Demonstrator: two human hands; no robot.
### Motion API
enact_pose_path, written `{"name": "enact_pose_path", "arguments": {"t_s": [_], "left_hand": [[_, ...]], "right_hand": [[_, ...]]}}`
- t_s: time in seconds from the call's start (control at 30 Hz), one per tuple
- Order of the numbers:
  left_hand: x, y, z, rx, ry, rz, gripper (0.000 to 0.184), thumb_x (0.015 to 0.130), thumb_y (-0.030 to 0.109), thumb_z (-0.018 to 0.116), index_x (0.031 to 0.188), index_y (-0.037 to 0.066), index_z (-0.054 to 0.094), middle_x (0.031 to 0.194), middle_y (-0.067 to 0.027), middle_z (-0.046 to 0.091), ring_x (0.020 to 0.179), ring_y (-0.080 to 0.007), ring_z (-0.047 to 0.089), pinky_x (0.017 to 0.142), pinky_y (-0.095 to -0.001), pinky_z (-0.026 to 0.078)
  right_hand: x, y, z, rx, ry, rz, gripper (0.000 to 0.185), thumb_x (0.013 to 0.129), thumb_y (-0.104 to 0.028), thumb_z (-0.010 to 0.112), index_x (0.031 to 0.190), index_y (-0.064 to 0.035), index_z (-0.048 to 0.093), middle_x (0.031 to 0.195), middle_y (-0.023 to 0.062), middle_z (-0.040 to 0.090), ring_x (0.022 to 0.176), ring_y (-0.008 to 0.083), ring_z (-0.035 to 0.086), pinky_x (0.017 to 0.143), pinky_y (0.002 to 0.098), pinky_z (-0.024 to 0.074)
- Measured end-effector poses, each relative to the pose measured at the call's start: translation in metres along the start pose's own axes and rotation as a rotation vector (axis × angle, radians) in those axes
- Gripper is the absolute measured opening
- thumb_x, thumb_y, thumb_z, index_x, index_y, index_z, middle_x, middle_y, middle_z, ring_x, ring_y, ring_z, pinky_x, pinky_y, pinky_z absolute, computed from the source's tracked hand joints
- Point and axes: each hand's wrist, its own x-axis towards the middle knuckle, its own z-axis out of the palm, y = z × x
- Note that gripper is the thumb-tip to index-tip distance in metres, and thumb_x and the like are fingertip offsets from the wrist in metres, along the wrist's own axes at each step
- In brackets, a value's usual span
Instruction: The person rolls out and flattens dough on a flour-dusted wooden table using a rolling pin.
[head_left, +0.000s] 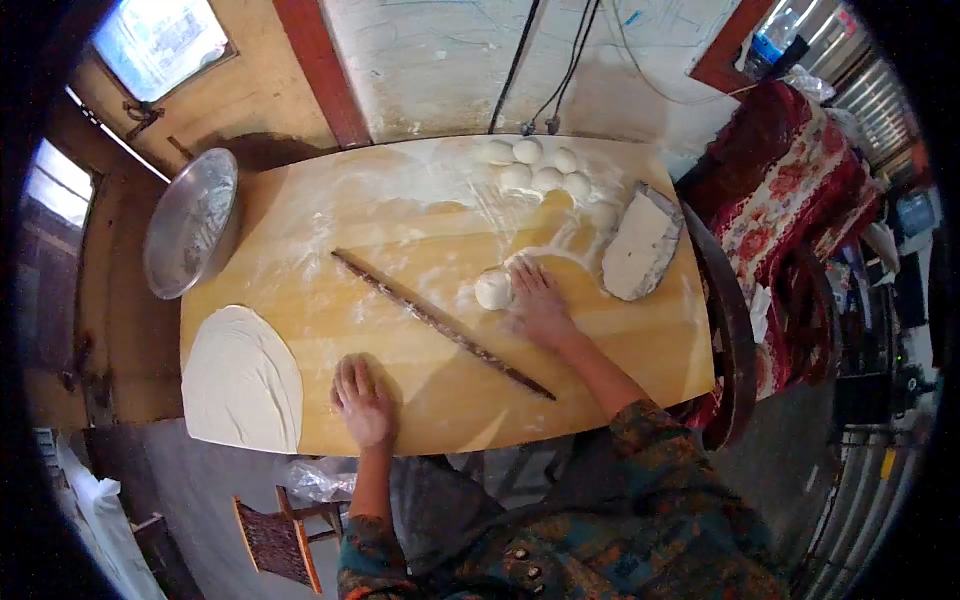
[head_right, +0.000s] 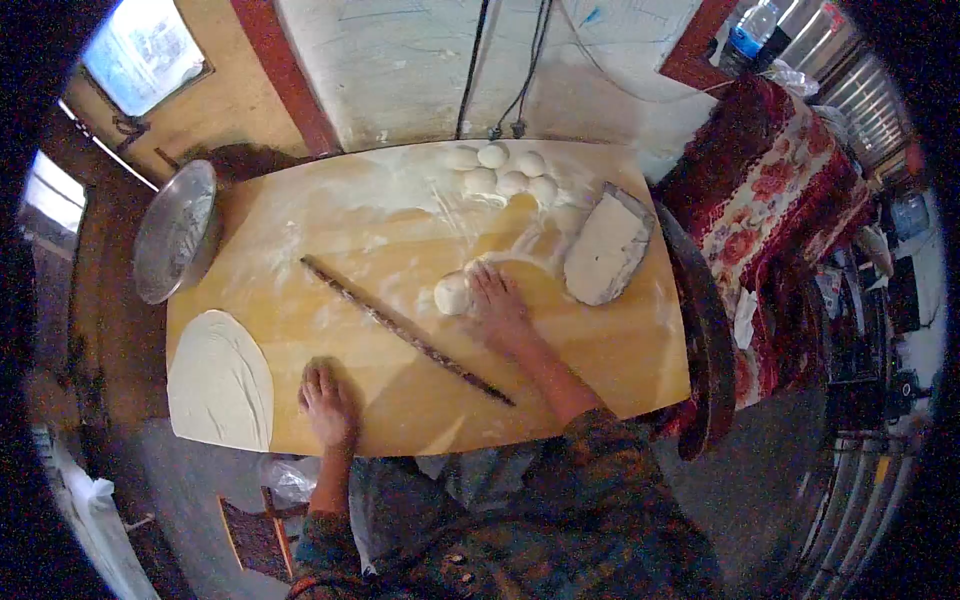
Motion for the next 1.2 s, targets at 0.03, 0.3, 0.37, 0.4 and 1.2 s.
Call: {"name": "enact_pose_path", "arguments": {"t_s": [0.03,0.3,0.37,0.4,1.2], "left_hand": [[0.0,-0.002,0.0,-0.012,-0.007,-0.005,0.05,0.089,0.024,0.05,0.135,0.005,0.046,0.139,-0.0184,0.044,0.133,-0.0354,0.036,0.108,-0.0504,0.025],[0.004,0.001,-0.005,0.0,0.049,0.025,0.051,0.086,0.021,0.052,0.134,0.004,0.046,0.138,-0.0183,0.045,0.131,-0.0359,0.039,0.108,-0.0509,0.026],[0.003,0.001,-0.006,0.006,0.05,0.026,0.051,0.086,0.021,0.052,0.134,0.004,0.047,0.137,-0.0181,0.045,0.13,-0.0356,0.039,0.107,-0.0508,0.027],[0.004,0.003,-0.009,0.003,0.06,0.03,0.051,0.086,0.021,0.053,0.133,0.004,0.047,0.137,-0.018,0.045,0.13,-0.0355,0.039,0.107,-0.0507,0.027],[0.006,-0.001,-0.001,0.014,-0.014,-0.018,0.049,0.088,0.022,0.055,0.134,0.005,0.048,0.138,-0.0178,0.045,0.131,-0.0343,0.039,0.108,-0.0499,0.025]], "right_hand": [[0.001,-0.005,0.0,0.107,0.029,-0.045,0.087,0.08,-0.04,0.069,0.146,-0.0008,0.028,0.153,0.0205,0.025,0.14,0.0376,0.025,0.116,0.0463,0.0157],[0.038,-0.006,0.005,0.155,0.017,-0.175,0.066,0.073,-0.034,0.072,0.13,-0.0103,0.05,0.132,0.018,0.046,0.122,0.0357,0.045,0.105,0.0486,0.0337],[0.04,0.008,-0.004,0.171,0.1,-0.096,0.059,0.074,-0.032,0.071,0.125,-0.008,0.053,0.126,0.018,0.049,0.117,0.0371,0.047,0.101,0.0461,0.0383],[0.04,0.02,-0.011,0.159,0.197,-0.04,0.055,0.075,-0.03,0.071,0.122,-0.0066,0.054,0.124,0.0177,0.049,0.116,0.0375,0.047,0.1,0.0435,0.0404],[0.056,-0.035,0.021,-0.1,0.141,0.073,0.069,0.088,-0.039,0.056,0.146,-0.0104,0.032,0.153,0.0199,0.024,0.14,0.0376,0.023,0.111,0.0559,0.0208]]}}
